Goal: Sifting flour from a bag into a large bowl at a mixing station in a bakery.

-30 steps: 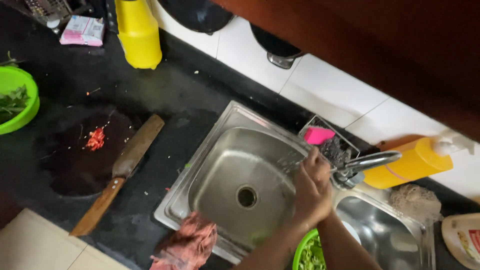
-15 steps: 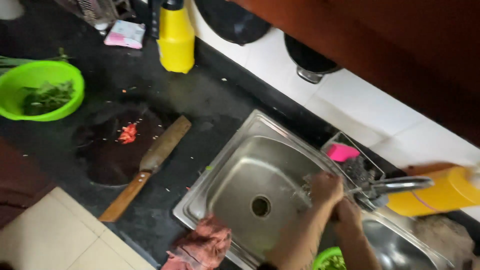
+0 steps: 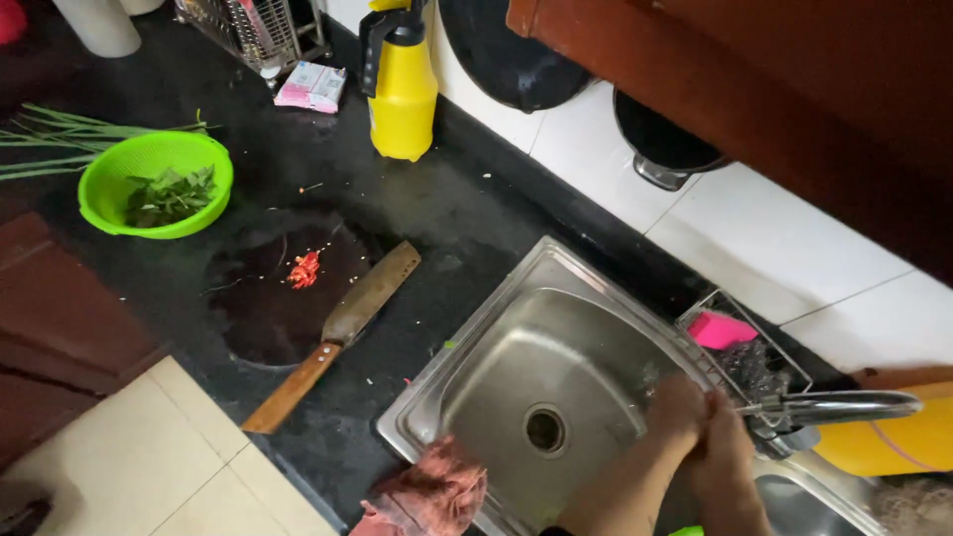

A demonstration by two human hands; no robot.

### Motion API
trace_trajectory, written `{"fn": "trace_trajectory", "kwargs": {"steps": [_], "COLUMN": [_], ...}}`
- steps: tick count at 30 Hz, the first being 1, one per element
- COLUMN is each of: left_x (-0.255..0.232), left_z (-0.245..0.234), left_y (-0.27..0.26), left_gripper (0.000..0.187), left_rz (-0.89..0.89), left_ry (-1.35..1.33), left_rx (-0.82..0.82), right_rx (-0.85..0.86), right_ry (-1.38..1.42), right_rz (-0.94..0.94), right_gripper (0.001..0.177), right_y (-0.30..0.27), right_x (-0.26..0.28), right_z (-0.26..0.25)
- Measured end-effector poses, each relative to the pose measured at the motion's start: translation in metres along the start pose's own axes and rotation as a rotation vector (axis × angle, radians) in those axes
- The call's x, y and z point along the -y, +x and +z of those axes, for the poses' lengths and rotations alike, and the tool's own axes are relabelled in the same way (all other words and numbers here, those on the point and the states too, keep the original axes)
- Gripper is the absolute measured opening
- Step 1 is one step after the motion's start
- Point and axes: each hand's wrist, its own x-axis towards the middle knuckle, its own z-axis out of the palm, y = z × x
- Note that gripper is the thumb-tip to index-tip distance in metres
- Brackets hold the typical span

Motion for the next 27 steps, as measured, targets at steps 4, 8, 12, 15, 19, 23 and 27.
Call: {"fn": "trace_trajectory", "kwargs": {"steps": [4,8,12,15,19,23,27], "left_x": [0.021,-0.008,-0.018,-0.003,-0.011,-0.019,-0.039], "left_z": [0.037,-0.013,-0.072,-0.094,-0.109,-0.076,-0.044], "left_y": [0.022,-0.019,-0.068,-0.071,-0.097,-0.128,-0.101], "left_gripper": [0.017,0.095,0.041,0.025,0.019,0.040,0.073], "left_rz": [0.519,0.684,0.807,0.941,0.966,0.889,0.672], "left_ry": [0.926,1.066,1.483,0.697,0.415,0.070,0.247], "left_rx": [0.071,0.087,0.354,0.198,0.025,0.093,-0.097], "right_rx": [-0.051,0.097,0.152,-0.050,0.173,0.188,0.185], "right_ry": [0.146,0.483,0.550,0.222,0.635,0.933,1.035], "right_rz": [0.299,0.500,0.499,0.535,0.342,0.261,0.238], "right_gripper": [0.074,0.055,0.013,0.058,0.038,0.036,0.029], "right_y": [-0.053,-0.024,0.033,0.030,0.075,0.072,0.033], "right_x": [0.120,0.132,0.080,0.090,0.039,0.020,0.021], "right_z": [-0.011,-0.005,0.019,0.036,0.050,0.041,0.034]}}
